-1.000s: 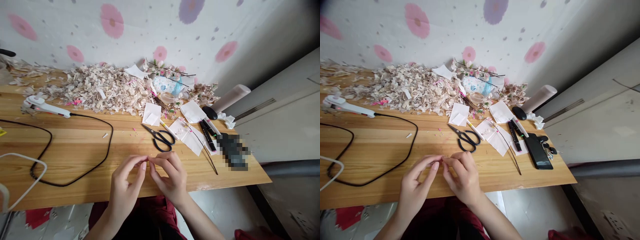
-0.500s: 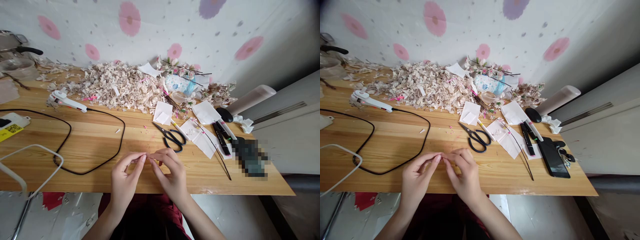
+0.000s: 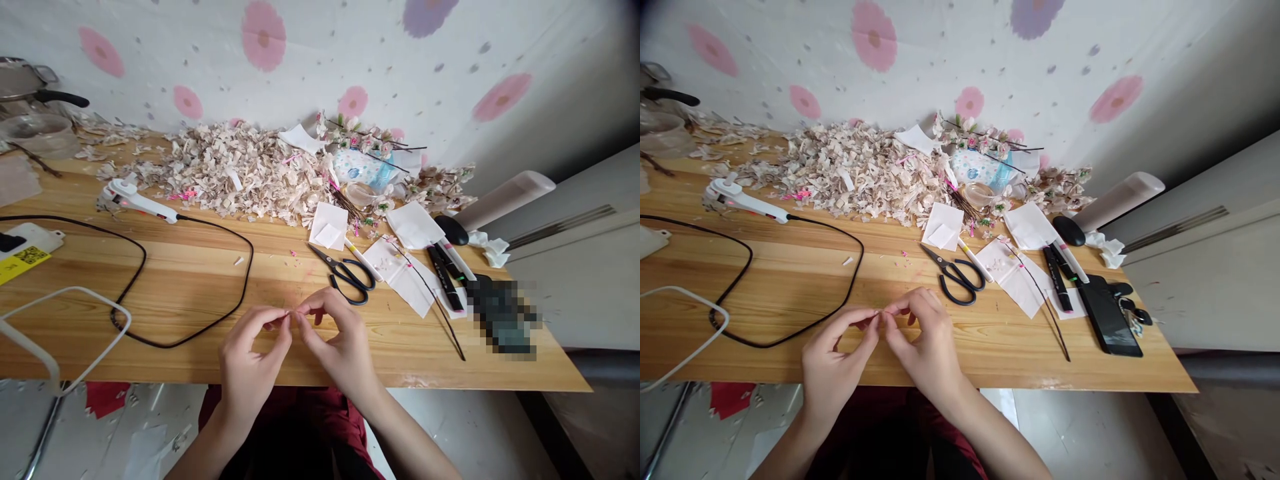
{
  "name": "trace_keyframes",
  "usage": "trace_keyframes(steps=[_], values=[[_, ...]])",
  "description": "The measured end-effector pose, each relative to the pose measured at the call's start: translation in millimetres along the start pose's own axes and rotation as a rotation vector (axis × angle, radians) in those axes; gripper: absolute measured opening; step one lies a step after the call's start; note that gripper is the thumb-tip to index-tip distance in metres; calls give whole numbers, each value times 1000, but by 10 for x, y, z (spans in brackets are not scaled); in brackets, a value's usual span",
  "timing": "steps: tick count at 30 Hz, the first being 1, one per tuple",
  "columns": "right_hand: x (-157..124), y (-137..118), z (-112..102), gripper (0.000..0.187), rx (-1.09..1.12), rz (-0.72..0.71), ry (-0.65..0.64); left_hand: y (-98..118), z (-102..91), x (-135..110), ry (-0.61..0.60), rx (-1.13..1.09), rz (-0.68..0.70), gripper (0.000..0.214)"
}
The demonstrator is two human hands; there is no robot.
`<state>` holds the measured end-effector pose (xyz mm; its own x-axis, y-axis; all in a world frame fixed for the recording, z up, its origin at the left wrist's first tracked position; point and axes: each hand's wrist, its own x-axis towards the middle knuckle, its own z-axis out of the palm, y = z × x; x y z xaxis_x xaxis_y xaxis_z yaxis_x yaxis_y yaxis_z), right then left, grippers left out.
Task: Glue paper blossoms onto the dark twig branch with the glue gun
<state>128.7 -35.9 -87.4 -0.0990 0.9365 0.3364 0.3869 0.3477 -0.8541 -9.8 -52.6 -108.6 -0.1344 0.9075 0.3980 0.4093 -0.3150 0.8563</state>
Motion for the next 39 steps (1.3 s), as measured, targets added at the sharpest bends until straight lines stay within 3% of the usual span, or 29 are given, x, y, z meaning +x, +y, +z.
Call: trace_keyframes(steps=[11, 15, 18, 22, 24, 27, 30, 32, 34, 36, 39], values=[[181, -213, 128, 9, -101, -90, -231, -90, -259, 54, 91, 17, -99, 5], [475, -236, 290, 6, -93, -105, -286, -231, -428, 82, 121, 42, -167, 4], [949, -208, 638, 9, -123, -116, -357, -340, -573, 110, 195, 88, -232, 8], [1661, -206, 1390, 27, -386, -172, -544, -401, -747, 144, 231, 185, -318, 16], [1929, -226, 1773, 29, -385, -189, -593, -407, -816, 146, 220, 212, -359, 20], [2180, -242, 2212, 32, -358, -203, -654, -420, -897, 136, 209, 225, -396, 23], [2302, -231, 2408, 21, -327, -190, -696, -451, -946, 135, 213, 216, -410, 25], [2335, -230, 2366, 13, -295, -187, -707, -476, -954, 150, 213, 198, -415, 27], [2321, -252, 2154, 9, -257, -184, -704, -499, -942, 178, 204, 184, -415, 28], [2236, -299, 1766, 10, -189, -157, -683, -516, -914, 214, 178, 174, -405, 27], [1945, -370, 948, 14, 199, 53, -653, -520, -855, 271, 113, 161, -392, 27]])
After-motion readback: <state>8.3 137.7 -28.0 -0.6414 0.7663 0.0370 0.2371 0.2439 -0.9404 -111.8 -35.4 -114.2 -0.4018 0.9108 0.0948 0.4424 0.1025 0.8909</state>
